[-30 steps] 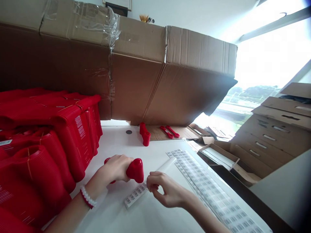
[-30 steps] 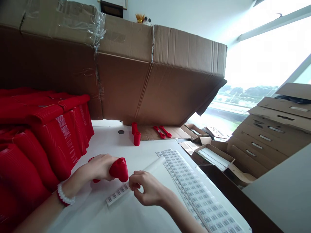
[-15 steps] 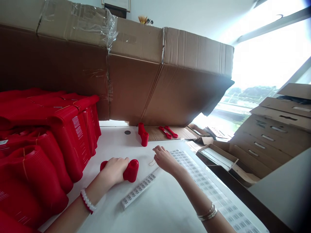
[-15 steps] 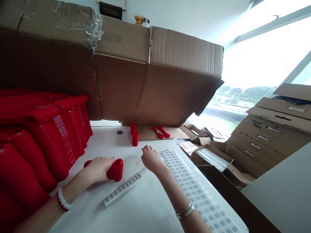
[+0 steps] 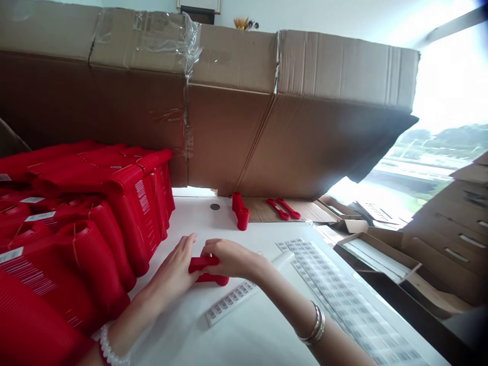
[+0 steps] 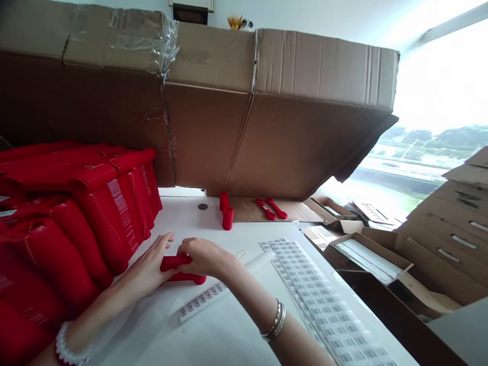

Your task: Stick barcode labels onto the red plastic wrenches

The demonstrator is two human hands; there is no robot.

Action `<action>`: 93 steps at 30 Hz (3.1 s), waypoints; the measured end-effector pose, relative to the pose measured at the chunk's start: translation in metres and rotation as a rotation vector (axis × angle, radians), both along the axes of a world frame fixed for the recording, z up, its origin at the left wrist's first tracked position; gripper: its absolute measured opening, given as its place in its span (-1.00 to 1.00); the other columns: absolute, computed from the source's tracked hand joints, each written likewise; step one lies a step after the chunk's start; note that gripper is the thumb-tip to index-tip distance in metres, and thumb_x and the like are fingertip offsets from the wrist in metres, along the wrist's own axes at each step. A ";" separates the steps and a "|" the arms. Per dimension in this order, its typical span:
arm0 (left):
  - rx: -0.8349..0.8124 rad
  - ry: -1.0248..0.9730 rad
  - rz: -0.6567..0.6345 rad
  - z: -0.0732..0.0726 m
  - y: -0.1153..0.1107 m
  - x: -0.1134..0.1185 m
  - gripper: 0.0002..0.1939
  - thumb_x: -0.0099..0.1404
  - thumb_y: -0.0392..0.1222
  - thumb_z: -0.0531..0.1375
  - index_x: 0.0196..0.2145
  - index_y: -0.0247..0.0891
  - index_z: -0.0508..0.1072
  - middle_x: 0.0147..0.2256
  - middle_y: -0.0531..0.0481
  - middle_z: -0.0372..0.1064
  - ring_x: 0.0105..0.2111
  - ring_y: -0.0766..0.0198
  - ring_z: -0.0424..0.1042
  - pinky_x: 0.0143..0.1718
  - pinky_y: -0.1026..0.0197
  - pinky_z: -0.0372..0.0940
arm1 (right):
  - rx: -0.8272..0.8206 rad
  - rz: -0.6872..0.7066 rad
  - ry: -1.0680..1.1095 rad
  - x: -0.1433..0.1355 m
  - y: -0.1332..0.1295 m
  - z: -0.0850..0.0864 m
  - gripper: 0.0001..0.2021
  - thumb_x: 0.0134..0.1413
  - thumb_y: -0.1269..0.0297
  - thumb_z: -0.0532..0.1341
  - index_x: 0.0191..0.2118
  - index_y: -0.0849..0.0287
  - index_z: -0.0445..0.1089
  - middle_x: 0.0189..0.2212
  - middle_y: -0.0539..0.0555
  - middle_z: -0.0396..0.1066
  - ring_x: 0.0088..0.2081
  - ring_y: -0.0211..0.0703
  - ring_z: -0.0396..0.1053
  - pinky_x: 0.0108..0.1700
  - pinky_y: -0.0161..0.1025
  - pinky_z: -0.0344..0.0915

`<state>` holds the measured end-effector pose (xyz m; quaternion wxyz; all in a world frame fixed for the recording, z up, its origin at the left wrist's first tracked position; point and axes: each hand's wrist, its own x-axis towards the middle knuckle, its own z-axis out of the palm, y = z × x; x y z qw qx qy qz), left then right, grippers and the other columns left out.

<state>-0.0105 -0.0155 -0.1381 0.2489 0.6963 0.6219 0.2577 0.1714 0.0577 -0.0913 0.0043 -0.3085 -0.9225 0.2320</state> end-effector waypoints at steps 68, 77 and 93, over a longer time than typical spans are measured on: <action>-0.048 -0.823 0.076 -0.102 0.010 -0.010 -0.52 0.35 -0.20 0.29 0.18 -0.26 0.32 -0.07 -0.08 0.41 -0.14 0.15 0.46 -0.05 -0.03 0.42 | 0.113 -0.123 -0.180 -0.020 0.062 -0.042 -0.83 0.33 0.19 0.26 -0.16 0.20 0.47 -0.15 0.08 0.49 -0.19 -0.17 0.46 -0.10 -0.12 0.46; 0.008 -0.851 0.060 -0.099 0.007 -0.008 -0.42 0.31 -0.25 0.31 0.22 -0.23 0.24 -0.11 -0.04 0.40 -0.14 0.14 0.45 0.03 -0.07 0.36 | 0.050 -0.047 0.007 -0.005 0.023 -0.015 -0.62 0.33 -0.06 0.18 -0.02 0.11 0.53 -0.07 0.11 0.50 -0.19 -0.15 0.46 -0.19 -0.25 0.38; -0.039 -0.847 0.046 -0.092 0.003 -0.006 -0.20 0.10 -0.36 0.24 0.18 -0.05 -0.09 -0.08 0.01 0.29 -0.23 0.26 0.43 -0.11 0.10 0.33 | -0.022 -0.051 -0.068 -0.001 -0.007 -0.034 -0.87 0.01 0.40 0.32 -0.50 0.21 0.39 -0.50 -0.06 0.27 -0.51 -0.34 0.09 -0.48 -0.27 -0.03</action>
